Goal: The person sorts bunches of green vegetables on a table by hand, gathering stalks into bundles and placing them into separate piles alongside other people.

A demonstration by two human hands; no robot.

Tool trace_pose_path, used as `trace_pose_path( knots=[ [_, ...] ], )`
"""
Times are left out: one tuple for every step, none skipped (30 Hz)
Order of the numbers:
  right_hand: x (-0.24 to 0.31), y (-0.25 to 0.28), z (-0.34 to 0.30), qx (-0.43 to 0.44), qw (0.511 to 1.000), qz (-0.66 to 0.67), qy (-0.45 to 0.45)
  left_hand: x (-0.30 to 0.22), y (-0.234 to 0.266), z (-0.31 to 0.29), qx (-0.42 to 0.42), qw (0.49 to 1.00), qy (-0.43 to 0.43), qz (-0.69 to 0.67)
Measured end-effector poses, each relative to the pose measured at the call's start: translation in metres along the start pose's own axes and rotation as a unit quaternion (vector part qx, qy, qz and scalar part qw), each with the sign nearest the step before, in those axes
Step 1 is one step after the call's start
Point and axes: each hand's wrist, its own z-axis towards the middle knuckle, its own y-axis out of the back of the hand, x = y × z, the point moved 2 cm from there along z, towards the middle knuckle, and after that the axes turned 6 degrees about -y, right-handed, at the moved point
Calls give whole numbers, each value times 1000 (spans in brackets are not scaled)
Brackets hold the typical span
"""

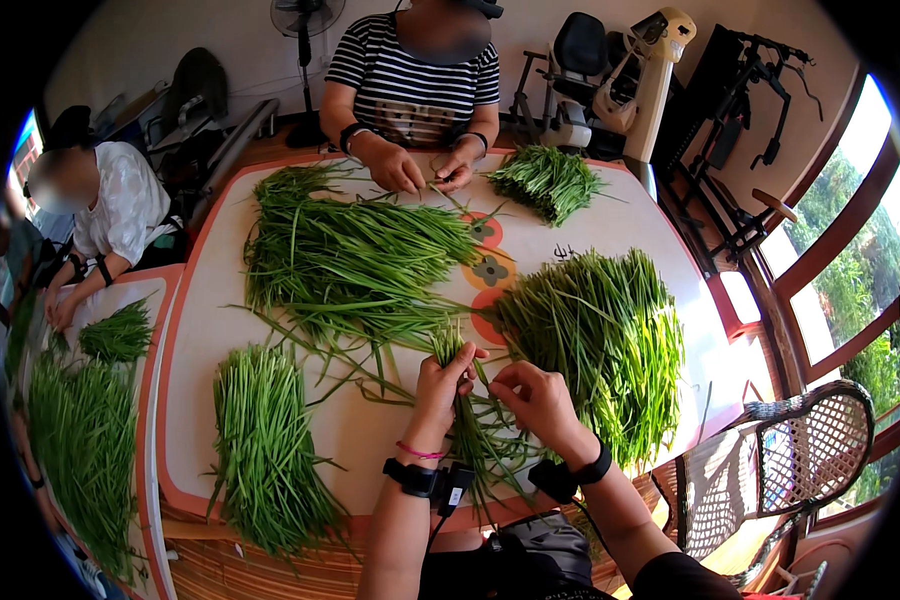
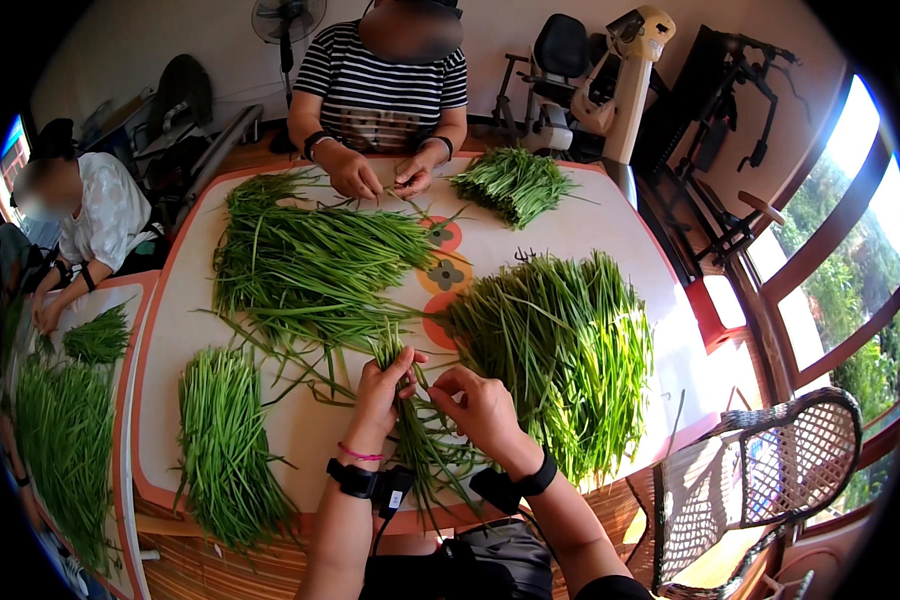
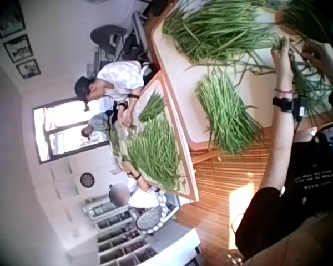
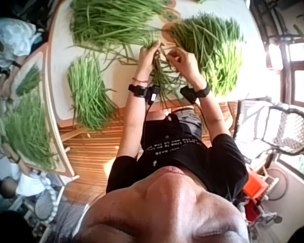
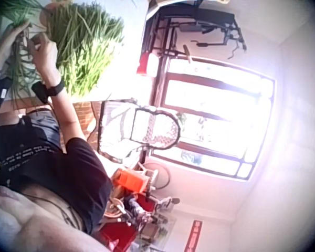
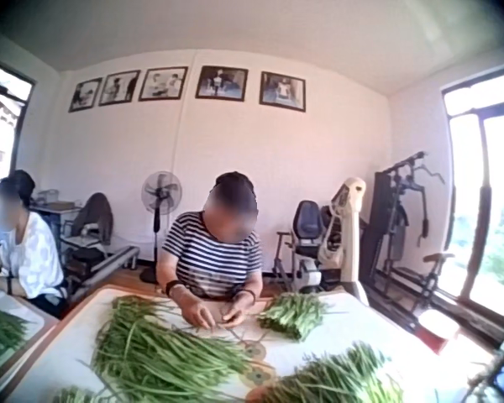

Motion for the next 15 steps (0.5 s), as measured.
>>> trace_pose_path(
  knots=[
    [-2,4,0,-20,999,-37,14,0,-1,1,-25,999,-27,-2],
    [-2,11,3,-67,994,-85,21,0,0,1,-51,997,-54,-5],
    [-3,20,7,-107,985,-136,26,1,4,3,-32,996,-88,1],
    [-5,30,11,-146,971,-186,30,3,3,3,-33,995,-82,-45],
    [-11,38,16,-170,958,-228,27,3,0,3,-32,993,-76,-89],
    [-18,46,21,-195,943,-269,26,0,-3,4,-29,988,-72,-134],
    [-28,51,26,-196,929,-314,6,-5,-6,1,-40,988,-30,-148],
    [-30,51,28,-194,922,-336,-8,-3,-3,2,-20,987,-28,-160],
    [-31,52,31,-191,914,-357,-22,1,2,5,0,985,-26,-171],
    [-31,52,32,-189,905,-378,-37,3,4,6,21,983,-24,-182],
    [-30,53,32,-193,899,-392,-39,0,1,4,7,987,-27,-158],
    [-30,53,32,-197,900,-386,-42,-1,2,5,8,987,-25,-157],
    [-30,54,33,-202,902,-380,-44,-2,3,5,10,987,-24,-157],
    [-31,55,33,-204,903,-375,-46,-1,4,5,10,987,-22,-156],
    [-32,54,33,-204,904,-374,-45,-1,4,5,12,987,-21,-157]
  ],
)
